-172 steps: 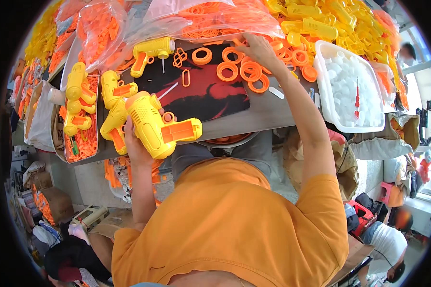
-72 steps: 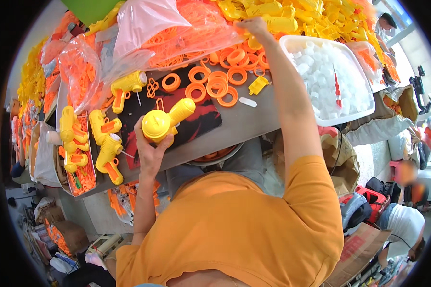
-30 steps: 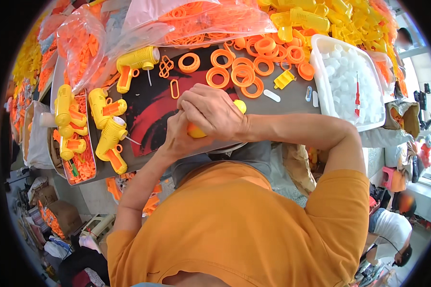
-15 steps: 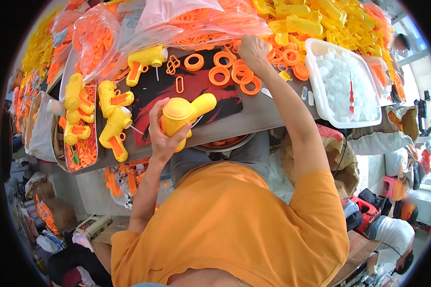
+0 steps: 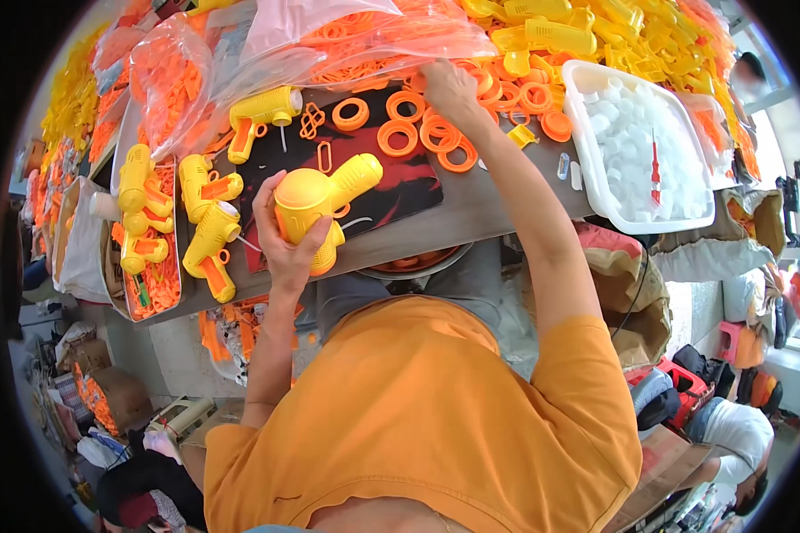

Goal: Assembling yellow plastic toy guns by snapping on orange components at a factory workbench.

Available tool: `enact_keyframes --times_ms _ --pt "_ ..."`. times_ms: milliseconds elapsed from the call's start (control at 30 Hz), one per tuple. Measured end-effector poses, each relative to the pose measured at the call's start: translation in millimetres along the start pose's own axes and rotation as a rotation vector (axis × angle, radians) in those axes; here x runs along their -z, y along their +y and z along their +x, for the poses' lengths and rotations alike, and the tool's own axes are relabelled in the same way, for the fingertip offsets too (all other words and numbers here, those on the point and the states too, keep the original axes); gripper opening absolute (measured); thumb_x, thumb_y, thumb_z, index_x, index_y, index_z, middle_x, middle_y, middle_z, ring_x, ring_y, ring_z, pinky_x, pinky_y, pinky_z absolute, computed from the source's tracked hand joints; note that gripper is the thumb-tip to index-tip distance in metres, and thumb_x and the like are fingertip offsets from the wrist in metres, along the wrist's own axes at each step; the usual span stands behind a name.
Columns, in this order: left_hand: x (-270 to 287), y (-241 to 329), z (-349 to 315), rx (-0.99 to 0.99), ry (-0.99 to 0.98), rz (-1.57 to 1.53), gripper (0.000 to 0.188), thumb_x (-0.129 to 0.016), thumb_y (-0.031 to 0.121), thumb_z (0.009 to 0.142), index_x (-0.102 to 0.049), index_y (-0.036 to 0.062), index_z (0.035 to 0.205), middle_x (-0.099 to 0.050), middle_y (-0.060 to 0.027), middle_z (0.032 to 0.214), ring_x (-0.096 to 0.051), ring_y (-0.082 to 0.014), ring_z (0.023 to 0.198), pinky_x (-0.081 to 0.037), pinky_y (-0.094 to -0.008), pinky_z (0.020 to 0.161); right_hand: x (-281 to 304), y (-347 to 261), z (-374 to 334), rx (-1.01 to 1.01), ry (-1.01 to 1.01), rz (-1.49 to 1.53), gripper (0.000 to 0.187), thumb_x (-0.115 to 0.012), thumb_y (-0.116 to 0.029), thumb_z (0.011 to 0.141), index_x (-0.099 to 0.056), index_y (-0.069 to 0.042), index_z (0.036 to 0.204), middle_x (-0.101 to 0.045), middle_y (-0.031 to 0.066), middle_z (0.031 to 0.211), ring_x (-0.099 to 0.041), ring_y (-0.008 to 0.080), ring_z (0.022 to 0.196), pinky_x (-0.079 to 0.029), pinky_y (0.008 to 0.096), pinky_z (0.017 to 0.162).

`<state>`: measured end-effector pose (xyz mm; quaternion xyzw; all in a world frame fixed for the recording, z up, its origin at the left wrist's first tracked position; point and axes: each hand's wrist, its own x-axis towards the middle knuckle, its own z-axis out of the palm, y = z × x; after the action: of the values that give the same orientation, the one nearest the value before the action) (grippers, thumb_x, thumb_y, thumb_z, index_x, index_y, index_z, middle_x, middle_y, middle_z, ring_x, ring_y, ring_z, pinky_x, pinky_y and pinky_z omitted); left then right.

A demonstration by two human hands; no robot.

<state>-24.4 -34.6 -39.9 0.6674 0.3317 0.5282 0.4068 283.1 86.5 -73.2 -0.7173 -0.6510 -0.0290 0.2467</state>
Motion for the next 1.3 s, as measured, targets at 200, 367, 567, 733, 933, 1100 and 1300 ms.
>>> enact_keyframes --times_ms 200,367,567,733,933,1100,1300 --pt "6.7 -0.5 -6.1 0.034 0.049 0.025 0.071 -0.078 0.011 0.074 -0.038 0.0034 0.132 -0.051 -0.011 0.119 -0.056 -0.0186 0.106 -0.048 -0.0327 0.091 15.0 12.2 -3.0 0.171 -0.071 0.011 0.014 -0.057 -0.014 0.087 -0.069 -0.009 0.093 -0.062 0.0141 0.096 -0.065 0.028 0.089 -0.049 0.0416 0.069" --pt "7.8 8.5 7.1 0.051 0.148 -0.021 0.07 -0.076 0.009 0.075 -0.037 0.0033 0.133 -0.051 -0.0104 0.119 -0.056 -0.0182 0.105 -0.048 -0.0317 0.091 73.4 -20.0 -53.8 -0.234 -0.549 1.513 0.028 -0.05 -0.028 0.099 -0.057 -0.007 0.115 -0.053 -0.0013 0.083 -0.044 0.0014 0.062 -0.033 0.0167 0.044" --pt "-21.4 11.9 25.9 0.073 0.009 -0.102 0.068 -0.075 0.007 0.076 -0.038 0.0034 0.132 -0.051 -0.01 0.118 -0.057 -0.0175 0.104 -0.05 -0.0303 0.088 88.8 -82.8 -105.0 -0.493 -0.472 1.624 0.027 -0.048 -0.032 0.1 -0.055 -0.011 0.114 -0.046 -0.0063 0.077 -0.029 0.0024 0.055 -0.023 0.0173 0.046" --pt "-25.7 12.7 27.8 0.126 -0.05 -0.161 0.066 -0.075 0.007 0.077 -0.039 0.0045 0.131 -0.053 -0.0087 0.116 -0.059 -0.0163 0.101 -0.051 -0.0297 0.085 84.0 -76.4 -110.6 -0.364 -0.474 1.477 0.033 -0.044 -0.034 0.1 -0.058 -0.009 0.118 -0.04 -0.0058 0.08 -0.029 0.0027 0.059 -0.021 0.0184 0.049" --pt "-13.9 18.1 22.7 0.298 -0.124 -0.291 0.064 -0.074 0.009 0.078 -0.039 0.0061 0.131 -0.057 -0.0075 0.112 -0.06 -0.015 0.097 -0.052 -0.0291 0.084 87.2 -72.0 -105.9 0.15 -0.49 1.146 0.046 -0.041 -0.04 0.099 -0.054 -0.011 0.132 -0.045 0.0013 0.129 -0.054 0.0143 0.099 -0.044 0.0273 0.085" --pt "-23.5 18.5 18.6 0.332 -0.154 -0.313 0.062 -0.073 0.01 0.078 -0.04 0.0074 0.131 -0.057 -0.0079 0.113 -0.06 -0.0148 0.098 -0.052 -0.0289 0.084 80.7 -93.1 -93.7 -0.33 -0.795 1.978 0.051 -0.046 -0.037 0.097 -0.052 0.001 0.131 -0.055 0.0123 0.13 -0.053 0.0215 0.118 -0.042 0.0328 0.1" --pt "-24.2 23.9 9.5 0.221 -0.091 -0.098 0.066 -0.076 0.013 0.076 -0.041 0.0059 0.131 -0.056 -0.0097 0.115 -0.06 -0.0176 0.1 -0.051 -0.0312 0.086 84.0 -105.4 -95.3 -0.564 -0.832 1.68 0.044 -0.043 -0.039 0.098 -0.06 -0.001 0.114 -0.064 0.0087 0.11 -0.061 0.0184 0.101 -0.048 0.0313 0.087"
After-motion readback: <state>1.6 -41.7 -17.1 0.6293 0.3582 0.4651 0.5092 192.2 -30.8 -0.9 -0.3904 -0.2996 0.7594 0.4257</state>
